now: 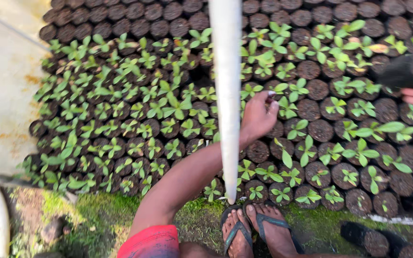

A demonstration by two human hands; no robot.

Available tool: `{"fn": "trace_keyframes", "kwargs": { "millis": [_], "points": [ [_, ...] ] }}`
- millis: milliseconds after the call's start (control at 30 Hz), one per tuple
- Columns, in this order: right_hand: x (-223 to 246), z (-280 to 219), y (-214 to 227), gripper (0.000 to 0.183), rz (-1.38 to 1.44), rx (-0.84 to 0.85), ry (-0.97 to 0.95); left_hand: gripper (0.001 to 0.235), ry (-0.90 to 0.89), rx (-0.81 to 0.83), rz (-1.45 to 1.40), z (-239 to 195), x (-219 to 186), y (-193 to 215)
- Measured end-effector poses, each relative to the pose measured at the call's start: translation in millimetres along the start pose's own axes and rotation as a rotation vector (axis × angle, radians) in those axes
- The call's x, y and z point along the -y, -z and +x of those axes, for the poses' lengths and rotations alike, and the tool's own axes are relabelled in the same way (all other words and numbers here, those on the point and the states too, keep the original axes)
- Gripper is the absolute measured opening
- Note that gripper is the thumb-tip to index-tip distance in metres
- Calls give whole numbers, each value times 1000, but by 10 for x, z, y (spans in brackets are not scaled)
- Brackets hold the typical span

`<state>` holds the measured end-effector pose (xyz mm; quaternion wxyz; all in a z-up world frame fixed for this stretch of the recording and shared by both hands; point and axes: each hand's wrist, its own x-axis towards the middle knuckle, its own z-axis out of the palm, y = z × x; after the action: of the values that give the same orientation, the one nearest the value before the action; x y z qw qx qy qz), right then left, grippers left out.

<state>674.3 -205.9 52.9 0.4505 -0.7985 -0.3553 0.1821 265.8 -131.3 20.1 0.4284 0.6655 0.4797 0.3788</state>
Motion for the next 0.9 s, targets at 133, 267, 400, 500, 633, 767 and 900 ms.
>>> {"fn": "trace_keyframes", "kwargs": {
  "millis": [133,267,400,500,633,767,900],
  "points": [
    [1012,-88,-1387,17,430,414,-34,32,-32,-230,-161,235,265,479],
    [1808,-515,-2671,14,693,673,-134,42,193,-357,32,565,502,1172],
    [2244,-911,-3613,15,567,791,-238,48,19,-419,-134,712,761,1687],
    [2231,-1053,-4007,14,509,810,-185,52,113,-389,-24,684,925,1896],
    [2100,-1038,-4333,18,371,764,-112,52,130,-332,-33,646,1037,1946],
    [2063,-1005,-4418,23,287,728,-19,51,242,-276,68,653,1068,1914],
    [2185,-1067,-4450,24,146,683,76,56,234,-273,40,720,1107,1882]
  ]
}}
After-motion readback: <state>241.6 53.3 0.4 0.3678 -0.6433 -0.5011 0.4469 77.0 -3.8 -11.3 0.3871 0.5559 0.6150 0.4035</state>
